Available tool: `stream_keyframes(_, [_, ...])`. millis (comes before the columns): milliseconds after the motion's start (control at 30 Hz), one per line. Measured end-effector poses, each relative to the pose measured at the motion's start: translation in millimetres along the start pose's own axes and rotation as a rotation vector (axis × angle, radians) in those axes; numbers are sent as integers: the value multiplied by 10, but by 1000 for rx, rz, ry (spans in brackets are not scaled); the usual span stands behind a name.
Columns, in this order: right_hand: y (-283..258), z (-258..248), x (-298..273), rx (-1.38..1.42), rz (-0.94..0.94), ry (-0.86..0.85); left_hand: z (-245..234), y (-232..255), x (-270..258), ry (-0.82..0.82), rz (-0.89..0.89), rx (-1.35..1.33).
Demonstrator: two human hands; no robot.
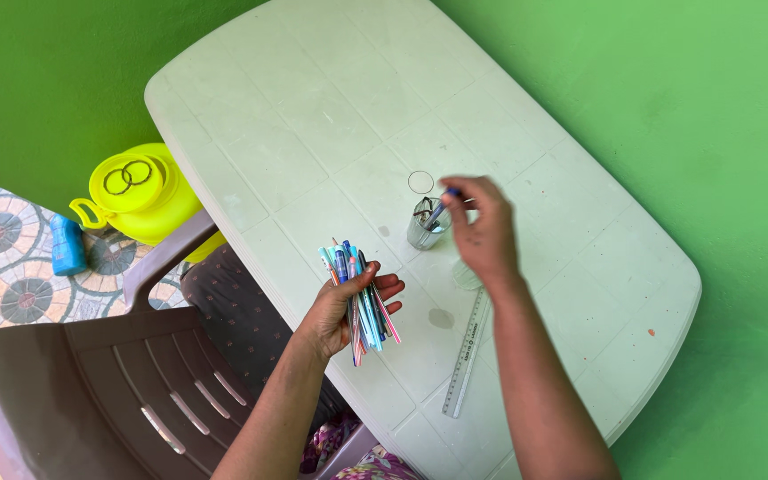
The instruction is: The person places a small box and a colorful container on a shelf, then moves to a table to sort pens and pencils from a glass into their hand. They place the writing instruments and a ruler into a cabinet, then return to the table to handle a pair of glasses and a glass.
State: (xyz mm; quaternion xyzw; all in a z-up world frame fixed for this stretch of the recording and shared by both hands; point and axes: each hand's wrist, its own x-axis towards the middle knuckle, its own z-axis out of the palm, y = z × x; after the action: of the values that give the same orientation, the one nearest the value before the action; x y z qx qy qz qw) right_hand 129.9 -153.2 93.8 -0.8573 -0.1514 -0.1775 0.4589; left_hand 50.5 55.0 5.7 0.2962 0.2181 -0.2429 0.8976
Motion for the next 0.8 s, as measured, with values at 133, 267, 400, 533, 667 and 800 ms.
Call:
stream_keyframes(133, [-294,-213,36,207,188,47,-19,-29,8,-10,16,13])
stream_keyframes(267, [-290,-192,-16,424,333,-81,12,-38,20,-63,-5,33])
stream_keyframes(400, [-164,97,-181,447,412,-325,50,-65,-1,-165,-72,9])
stream_keyframes(533, [-136,339,-368,323,349,-386,-6,-171,43,-160,-101,62])
stream_keyframes(667, [-73,403,-344,494,298,-333,-83,-247,91,-184,-142,135])
stream_keyframes(800, [3,438,-406,633,246,-540,-8,-334,68,-181,-228,56])
